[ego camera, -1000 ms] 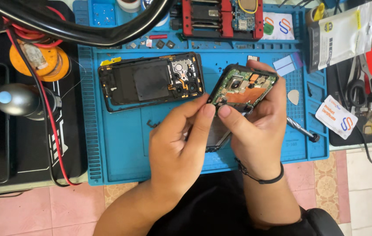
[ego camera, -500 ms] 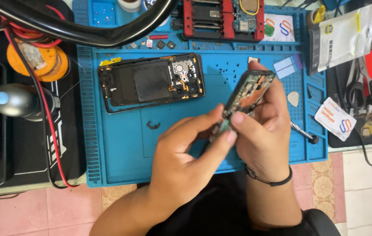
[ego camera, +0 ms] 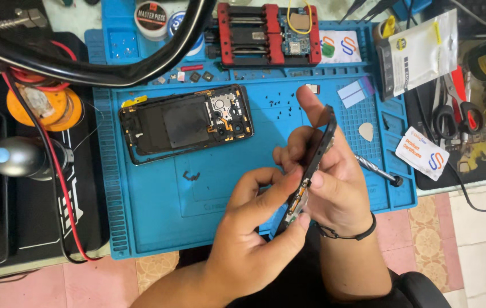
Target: The person holds a disassembled smartphone and repeatedly presses and adjusts a small black component on the motherboard near the camera module. The person rotates the phone to inspect different sides while continuing to press the component.
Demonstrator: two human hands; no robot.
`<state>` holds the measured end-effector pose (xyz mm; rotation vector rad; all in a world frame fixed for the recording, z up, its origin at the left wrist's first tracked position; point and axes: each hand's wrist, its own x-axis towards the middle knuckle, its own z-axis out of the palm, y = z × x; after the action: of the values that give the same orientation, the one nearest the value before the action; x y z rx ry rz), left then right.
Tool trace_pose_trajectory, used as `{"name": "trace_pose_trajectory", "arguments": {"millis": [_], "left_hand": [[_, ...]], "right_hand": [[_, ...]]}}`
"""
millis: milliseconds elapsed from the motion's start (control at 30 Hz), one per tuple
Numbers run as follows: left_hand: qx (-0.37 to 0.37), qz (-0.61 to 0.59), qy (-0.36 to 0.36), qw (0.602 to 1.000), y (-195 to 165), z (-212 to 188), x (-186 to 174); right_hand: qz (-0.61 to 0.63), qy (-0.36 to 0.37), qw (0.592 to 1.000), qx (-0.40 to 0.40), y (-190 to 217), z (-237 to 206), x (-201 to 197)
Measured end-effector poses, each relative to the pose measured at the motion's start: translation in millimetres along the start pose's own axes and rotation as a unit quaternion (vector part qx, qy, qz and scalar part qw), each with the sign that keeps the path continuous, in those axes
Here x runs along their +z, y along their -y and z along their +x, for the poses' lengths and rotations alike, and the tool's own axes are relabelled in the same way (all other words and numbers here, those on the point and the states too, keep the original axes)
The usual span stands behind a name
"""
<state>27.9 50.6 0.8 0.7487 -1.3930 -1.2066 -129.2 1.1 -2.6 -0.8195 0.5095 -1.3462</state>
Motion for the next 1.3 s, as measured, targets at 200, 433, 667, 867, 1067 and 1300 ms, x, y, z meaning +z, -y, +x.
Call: {"name": "trace_pose_trajectory", "arguments": {"millis": [200,433,667,867,1067,1300], "left_hand": [[-0.014,0.021,0.011,1.0,-5.1,-2.2,-6.8],[-0.014,0.01,0.021,1.0,-6.2,-4.9,-21.5],[-0.02,0.018,0.024,0.999,-3.2,-9.7,-33.5],[-0.028,0.009,0.03,0.999,-7.3,-15.0,-38.5],[-0.045,0.018,0.035,0.998,-13.3,-13.5,-33.3],[-0.044,0.003,0.042,0.998,-13.4,-10.4,-20.9]], "right_hand": [[-0.019,0.005,1.0,0.013,-2.0,4.7,1.8],[-0.002,0.018,1.0,0.022,-12.7,6.7,7.5],[-0.01,0.005,1.0,0.015,-20.3,4.1,15.2],[-0.027,0.005,1.0,0.014,-20.8,0.2,20.6],[-0.035,-0.003,0.999,0.024,-13.3,-6.2,15.4],[-0.05,-0.009,0.998,0.022,-5.0,-14.8,-2.1]]}}
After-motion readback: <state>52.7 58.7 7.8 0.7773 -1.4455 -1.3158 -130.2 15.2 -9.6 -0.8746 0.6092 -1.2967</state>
